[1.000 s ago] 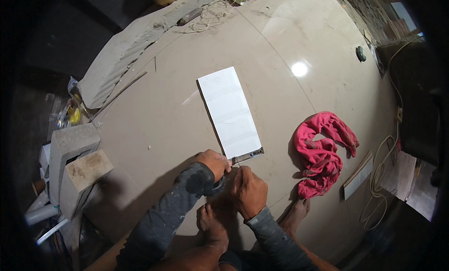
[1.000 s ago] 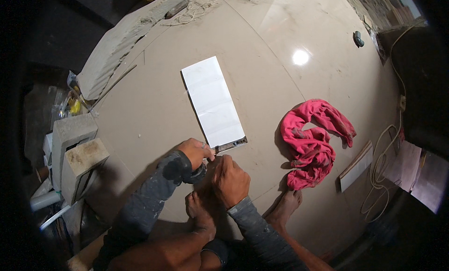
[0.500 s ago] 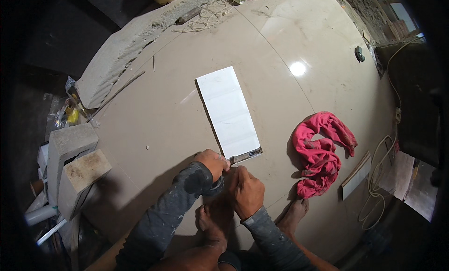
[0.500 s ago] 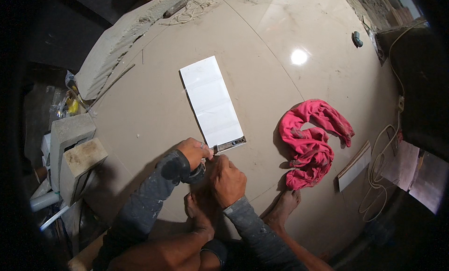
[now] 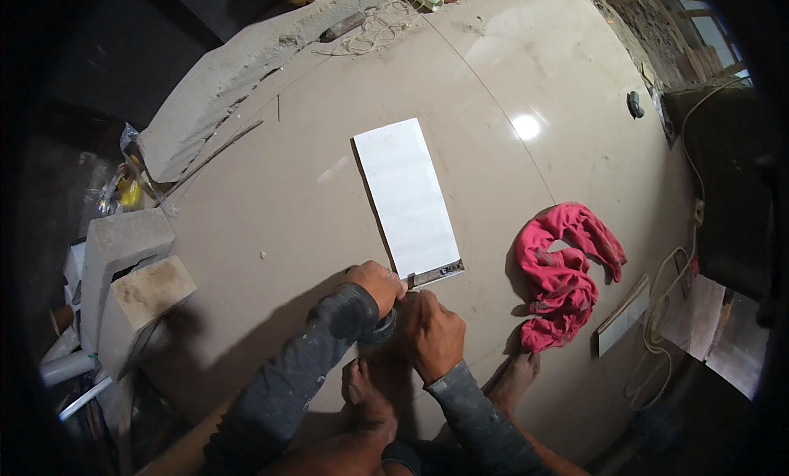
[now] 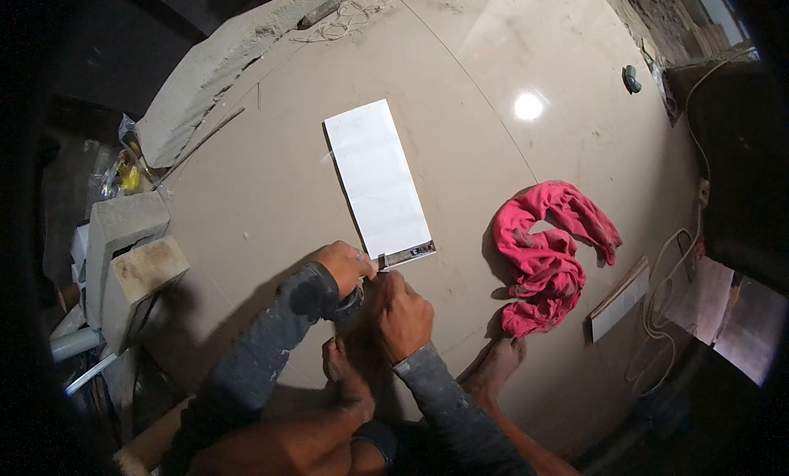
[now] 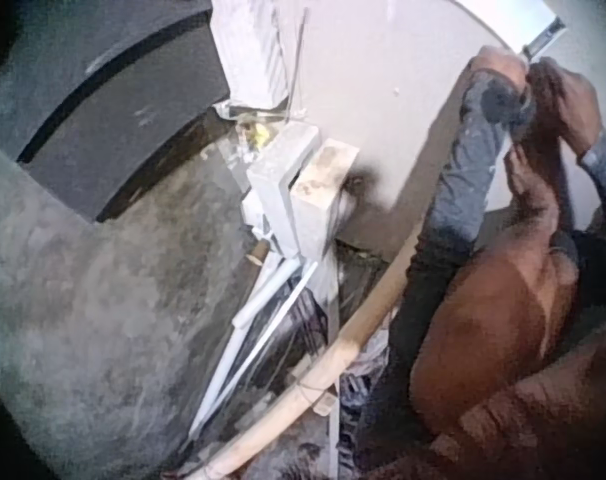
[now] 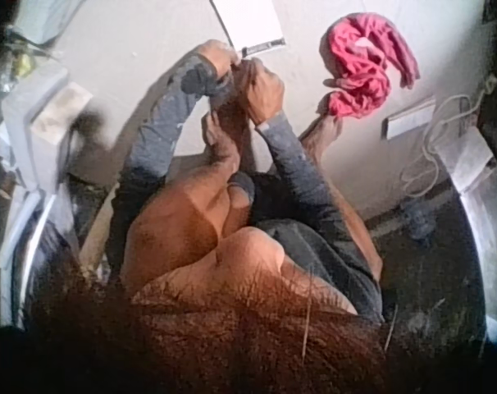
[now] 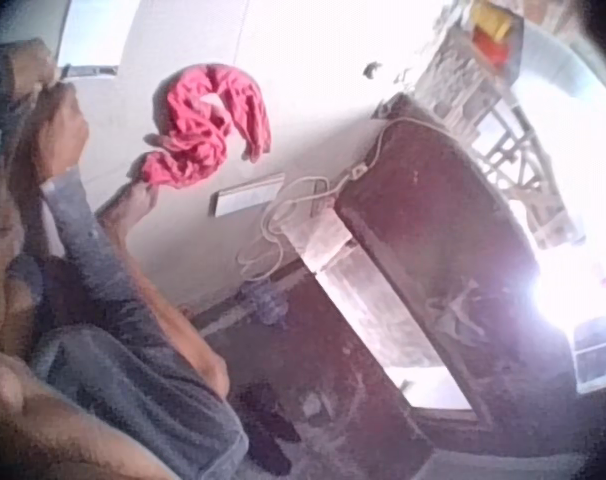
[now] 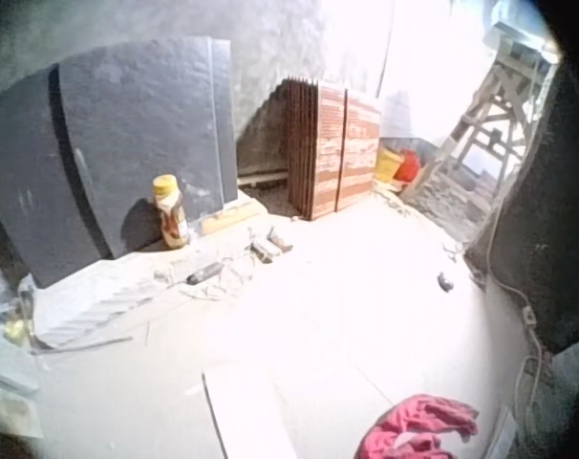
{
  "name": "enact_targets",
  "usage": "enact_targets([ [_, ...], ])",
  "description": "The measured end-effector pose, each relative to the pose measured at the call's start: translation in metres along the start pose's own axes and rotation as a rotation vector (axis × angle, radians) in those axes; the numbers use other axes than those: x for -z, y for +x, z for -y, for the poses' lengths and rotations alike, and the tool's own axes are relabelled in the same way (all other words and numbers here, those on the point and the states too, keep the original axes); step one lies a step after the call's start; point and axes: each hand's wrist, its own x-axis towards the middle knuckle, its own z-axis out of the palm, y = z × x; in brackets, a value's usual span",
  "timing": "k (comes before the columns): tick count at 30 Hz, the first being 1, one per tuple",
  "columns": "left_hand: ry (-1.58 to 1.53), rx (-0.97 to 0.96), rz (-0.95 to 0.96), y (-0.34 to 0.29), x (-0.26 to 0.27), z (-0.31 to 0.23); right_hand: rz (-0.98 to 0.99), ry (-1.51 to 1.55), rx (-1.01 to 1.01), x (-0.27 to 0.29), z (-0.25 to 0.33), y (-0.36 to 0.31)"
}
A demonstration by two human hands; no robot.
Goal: The person uses a metal ruler and a utility knife to score and snap white rectangular tiles on the floor. They repeatedly measure, score, and break the tiles, then wipe the surfaces with a pink cloth.
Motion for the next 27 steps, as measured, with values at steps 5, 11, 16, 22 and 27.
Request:
enact_targets([
  [5, -0.01, 0.009, -0.002, -0.002, 0.001, -0.003, -0.011, -0.011, -0.006, -0.001, 0.0, 0.0],
  [11, 0.006, 0.013, -0.012, 0.001, 0.0, 0.001, -0.048, 0.011, 0.014, -0.002, 0.002, 0.002],
  [16, -0.014, -0.004, -0.011, 0.006, -0.002, 0.005, -0.056, 0.025, 0.011, -0.001, 0.003, 0.003],
  [22, 0.025, -0.03, -0.041, 0.006, -0.003, 0.007, -0.061, 0.041, 0.03, -0.001, 0.003, 0.004],
  [27, 0.039, -0.054, -0.041, 0.001, -0.001, 0.002, -0.066, 0.015, 0.047, 0.001, 0.004, 0.005],
])
